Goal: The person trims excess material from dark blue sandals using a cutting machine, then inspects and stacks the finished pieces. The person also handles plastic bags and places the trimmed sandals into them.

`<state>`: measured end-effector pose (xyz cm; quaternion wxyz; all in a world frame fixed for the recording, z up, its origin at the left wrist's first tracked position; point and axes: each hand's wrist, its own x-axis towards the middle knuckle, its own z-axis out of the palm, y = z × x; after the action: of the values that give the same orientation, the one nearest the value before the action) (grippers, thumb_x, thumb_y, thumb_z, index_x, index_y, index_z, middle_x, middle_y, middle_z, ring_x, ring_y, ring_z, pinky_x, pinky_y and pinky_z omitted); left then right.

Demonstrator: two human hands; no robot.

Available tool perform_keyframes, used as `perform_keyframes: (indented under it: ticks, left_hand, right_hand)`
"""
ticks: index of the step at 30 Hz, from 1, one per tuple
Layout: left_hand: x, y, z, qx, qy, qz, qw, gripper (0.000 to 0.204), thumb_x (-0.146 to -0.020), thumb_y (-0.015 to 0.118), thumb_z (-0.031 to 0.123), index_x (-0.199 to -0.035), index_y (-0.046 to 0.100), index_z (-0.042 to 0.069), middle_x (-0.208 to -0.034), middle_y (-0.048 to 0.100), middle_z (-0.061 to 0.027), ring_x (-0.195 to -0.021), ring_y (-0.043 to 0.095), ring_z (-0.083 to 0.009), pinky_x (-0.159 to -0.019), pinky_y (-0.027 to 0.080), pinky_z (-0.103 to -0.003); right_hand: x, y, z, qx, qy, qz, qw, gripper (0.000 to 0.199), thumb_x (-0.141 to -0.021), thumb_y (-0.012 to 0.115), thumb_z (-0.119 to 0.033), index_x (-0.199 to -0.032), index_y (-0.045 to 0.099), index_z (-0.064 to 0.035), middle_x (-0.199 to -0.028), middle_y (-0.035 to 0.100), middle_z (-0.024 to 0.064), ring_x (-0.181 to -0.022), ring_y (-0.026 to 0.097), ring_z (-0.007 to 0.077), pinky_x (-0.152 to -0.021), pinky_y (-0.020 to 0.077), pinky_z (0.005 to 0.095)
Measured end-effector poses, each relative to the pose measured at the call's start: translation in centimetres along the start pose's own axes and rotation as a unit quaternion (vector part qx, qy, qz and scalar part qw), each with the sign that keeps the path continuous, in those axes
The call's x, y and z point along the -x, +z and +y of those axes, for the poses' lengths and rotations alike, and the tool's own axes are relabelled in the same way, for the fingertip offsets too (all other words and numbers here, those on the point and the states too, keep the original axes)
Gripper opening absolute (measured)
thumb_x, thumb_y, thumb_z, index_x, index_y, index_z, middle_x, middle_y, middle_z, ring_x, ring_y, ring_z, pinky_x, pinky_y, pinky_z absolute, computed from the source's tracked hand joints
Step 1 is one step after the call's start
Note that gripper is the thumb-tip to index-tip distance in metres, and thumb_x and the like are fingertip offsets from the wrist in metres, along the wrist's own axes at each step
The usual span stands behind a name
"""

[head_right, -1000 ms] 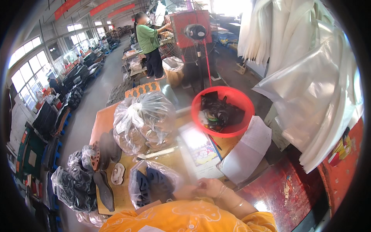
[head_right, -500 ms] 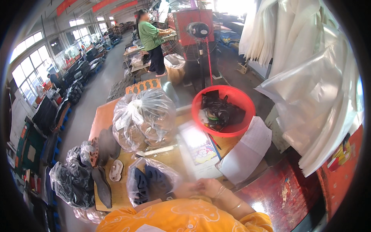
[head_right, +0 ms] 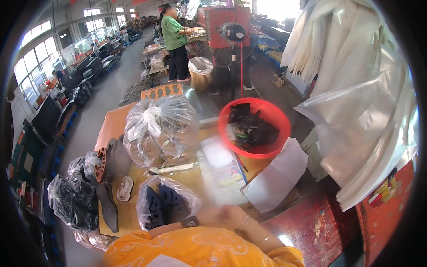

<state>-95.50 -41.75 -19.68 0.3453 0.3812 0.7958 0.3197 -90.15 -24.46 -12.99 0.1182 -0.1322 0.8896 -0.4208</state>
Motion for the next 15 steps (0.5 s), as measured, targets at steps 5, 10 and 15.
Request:
perform_keyframes:
  ticks: [5,10,15]
  left_hand:
    - [0.5,0.7,-0.3,0.029,0.008,0.055,0.998,0.050,-0.085,0.056,0.052,-0.090,0.068,0.003,-0.085,0.066,-0.0203,-0.078,0.064,-0.0361,-0.068,0.048,-0.043]
    - [1.5,-1.9,1.3,0.019,-0.044,-0.005,0.999,0.057,-0.085,0.049,0.059,-0.104,0.066,0.009,-0.102,0.065,-0.0226,-0.097,0.061,-0.0405,-0.081,0.047,-0.045]
    - [2.3,-3.7,3.3,0.025,-0.034,0.015,0.999,0.057,-0.086,0.047,0.060,-0.105,0.065,0.010,-0.104,0.064,-0.0221,-0.098,0.060,-0.0408,-0.081,0.046,-0.046]
  right_hand:
    - [-0.4,0.8,1.4,0.096,-0.032,-0.002,0.995,0.024,-0.081,0.069,-0.032,-0.091,0.067,-0.0099,-0.083,0.067,0.0113,-0.078,0.066,0.0283,-0.069,0.0519,0.0366]
    - [-0.3,0.3,1.5,0.083,0.009,0.005,0.997,0.021,-0.082,0.064,-0.029,-0.094,0.067,-0.0120,-0.086,0.066,0.0128,-0.079,0.065,0.0320,-0.070,0.0513,0.0399]
    - [-0.3,-0.3,1.0,0.026,-0.014,0.018,0.999,0.024,-0.079,0.062,-0.028,-0.092,0.064,-0.0079,-0.082,0.066,0.0178,-0.080,0.063,0.0372,-0.070,0.0505,0.0443]
